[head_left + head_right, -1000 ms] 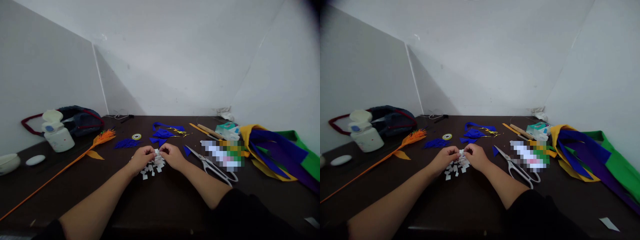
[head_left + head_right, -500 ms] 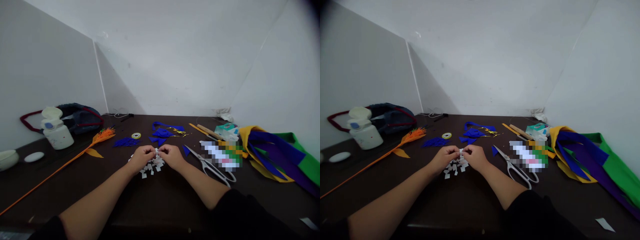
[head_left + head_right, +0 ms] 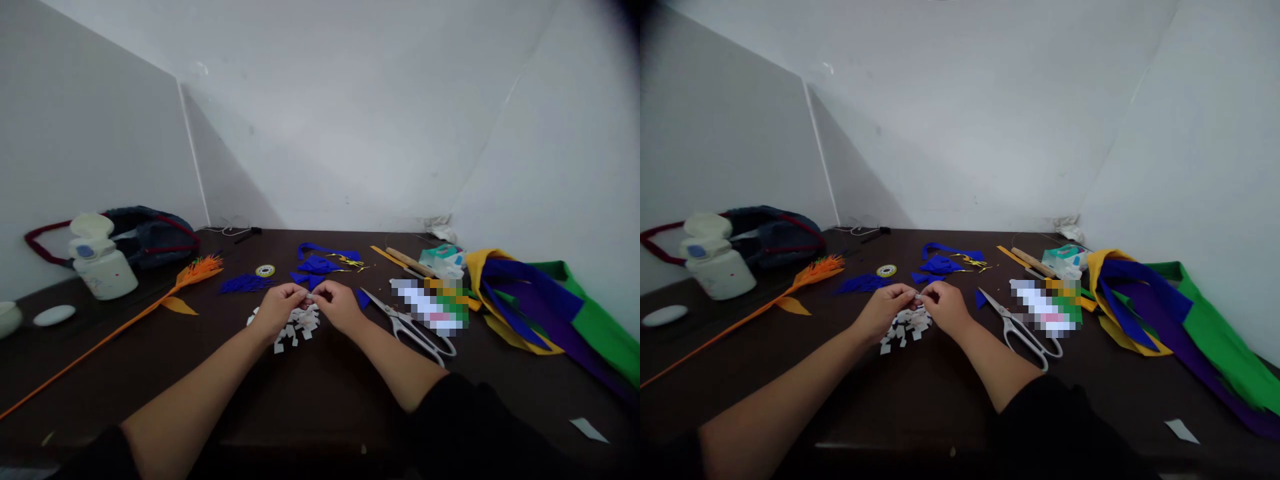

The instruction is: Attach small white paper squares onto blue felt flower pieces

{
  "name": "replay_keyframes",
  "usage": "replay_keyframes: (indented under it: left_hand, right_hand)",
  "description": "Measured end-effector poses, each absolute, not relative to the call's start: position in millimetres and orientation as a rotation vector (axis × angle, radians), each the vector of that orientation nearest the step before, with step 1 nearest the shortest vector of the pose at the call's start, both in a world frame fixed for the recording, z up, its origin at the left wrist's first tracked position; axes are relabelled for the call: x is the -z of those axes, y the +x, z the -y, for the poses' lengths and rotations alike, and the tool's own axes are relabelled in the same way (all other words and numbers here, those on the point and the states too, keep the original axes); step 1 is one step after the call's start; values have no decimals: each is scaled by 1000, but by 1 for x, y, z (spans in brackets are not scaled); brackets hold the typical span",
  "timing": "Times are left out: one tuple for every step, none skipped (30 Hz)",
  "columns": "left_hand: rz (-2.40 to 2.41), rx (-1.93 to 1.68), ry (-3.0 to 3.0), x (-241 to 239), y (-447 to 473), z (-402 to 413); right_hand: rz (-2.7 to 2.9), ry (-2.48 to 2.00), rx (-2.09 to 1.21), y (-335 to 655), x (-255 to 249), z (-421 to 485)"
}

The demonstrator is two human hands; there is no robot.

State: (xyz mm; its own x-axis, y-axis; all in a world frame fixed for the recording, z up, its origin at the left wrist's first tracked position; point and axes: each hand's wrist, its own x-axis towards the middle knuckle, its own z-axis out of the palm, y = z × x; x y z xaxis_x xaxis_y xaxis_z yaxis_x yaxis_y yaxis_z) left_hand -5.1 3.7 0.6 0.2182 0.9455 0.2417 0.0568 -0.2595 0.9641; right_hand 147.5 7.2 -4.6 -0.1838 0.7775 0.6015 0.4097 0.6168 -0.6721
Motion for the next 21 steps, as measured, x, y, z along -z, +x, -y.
replay_keyframes:
  left_hand:
    - [-957, -1196, 1507, 0, -5, -4]
    - [-935, -1203, 1474, 1, -5, -5]
    - [-915, -1210, 1448, 2, -6, -5]
    - [-900, -1215, 1427, 2, -7, -6]
    - [-890, -1216, 1405, 2, -7, -6]
    - [-883, -1213, 1385, 2, -7, -6]
    - [-879, -1204, 1368, 2, -7, -6]
    - [-876, -1193, 1356, 2, -6, -6]
    - [-873, -1178, 1349, 2, -5, -6]
    - [-871, -1163, 1349, 2, -4, -6]
    - [-869, -1149, 1352, 2, -3, -6]
    - [-867, -1135, 1358, 3, -3, -6]
    - [-863, -1117, 1364, 3, -3, -6]
    - [-857, -1095, 1370, 3, -3, -6]
    - [-848, -1071, 1372, 3, -4, -5]
    - [-836, -1044, 1369, 3, -5, -5]
    - [-822, -1018, 1360, 3, -6, -4]
    - [-808, -998, 1347, 2, -7, -3]
    - [-793, -986, 1330, 2, -9, -2]
    - [-778, -982, 1311, 1, -10, -2]
    - [-765, -983, 1295, 1, -11, -1]
  right_hand:
    - [1814, -943, -412, 147, 4, -6]
    - [1818, -925, -386, 146, 4, -6]
    - [1820, -908, -370, 146, 4, -6]
    - [1818, -890, -362, 145, 4, -5]
    - [1813, -874, -365, 145, 4, -5]
    - [1809, -860, -376, 144, 4, -5]
    - [1805, -852, -392, 144, 4, -5]
    - [1801, -850, -407, 144, 3, -5]
    - [1799, -854, -421, 144, 3, -4]
    - [1801, -862, -430, 144, 3, -4]
    - [1808, -870, -433, 144, 3, -3]
    - [1818, -873, -430, 144, 2, -3]
    - [1832, -871, -427, 143, 3, -2]
    - [1847, -865, -425, 143, 3, -2]
    - [1860, -856, -427, 142, 3, -1]
    - [1870, -851, -430, 141, 3, -1]
    - [1873, -851, -437, 141, 3, -1]
    - [1869, -858, -446, 141, 3, -1]
    - [1859, -867, -453, 140, 4, -1]
    - [1847, -874, -458, 140, 4, -1]
    - [1836, -875, -462, 140, 4, -2]
